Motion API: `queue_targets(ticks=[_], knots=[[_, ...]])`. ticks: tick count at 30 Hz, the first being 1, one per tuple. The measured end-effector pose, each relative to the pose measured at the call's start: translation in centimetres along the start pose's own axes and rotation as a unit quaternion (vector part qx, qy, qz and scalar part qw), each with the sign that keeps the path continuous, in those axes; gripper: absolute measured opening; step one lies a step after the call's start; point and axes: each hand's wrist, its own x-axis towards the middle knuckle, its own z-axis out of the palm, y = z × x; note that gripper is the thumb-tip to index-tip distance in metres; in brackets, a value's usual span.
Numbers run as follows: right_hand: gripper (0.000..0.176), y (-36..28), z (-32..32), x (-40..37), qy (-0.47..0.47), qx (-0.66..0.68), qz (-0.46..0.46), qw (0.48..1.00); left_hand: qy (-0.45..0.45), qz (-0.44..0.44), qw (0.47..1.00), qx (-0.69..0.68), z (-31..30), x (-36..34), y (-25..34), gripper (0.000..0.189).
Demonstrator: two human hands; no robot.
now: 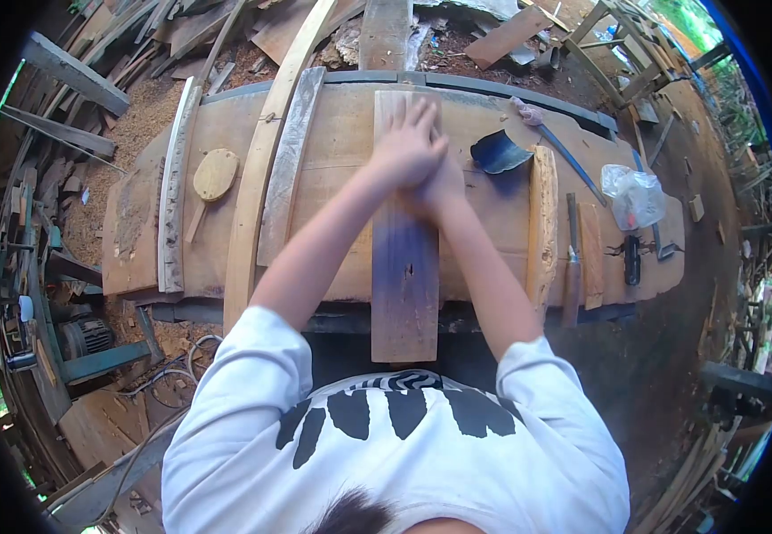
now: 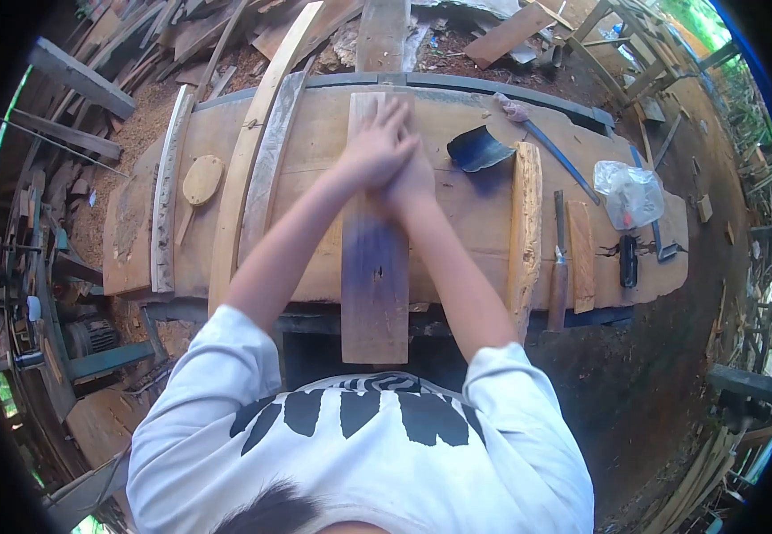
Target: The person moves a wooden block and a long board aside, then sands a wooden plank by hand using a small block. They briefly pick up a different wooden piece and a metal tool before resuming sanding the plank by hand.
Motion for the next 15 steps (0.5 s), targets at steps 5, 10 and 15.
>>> queue_targets(ticks=[5, 10, 15], knots=[[0.085, -8.9, -8.0, -14.1, -0.117, 0.01, 0.014, 0.993, -0.035, 0.007, 0.997, -0.072, -0.7, -17.0, 6.5, 0.073], [0.084, -11.7, -9.1, -20.0, -0.182, 0.039, 0.015, 0.982, -0.055, -0.007, 0.997, -0.046, -1.0, -23.9, 9.4, 0.076], [0.088, -7.1, -6.0, -11.7, -0.12, 0.079, 0.006, 0.99, -0.001, -0.03, 0.999, -0.014, -0.6, -14.1, 5.7, 0.071]])
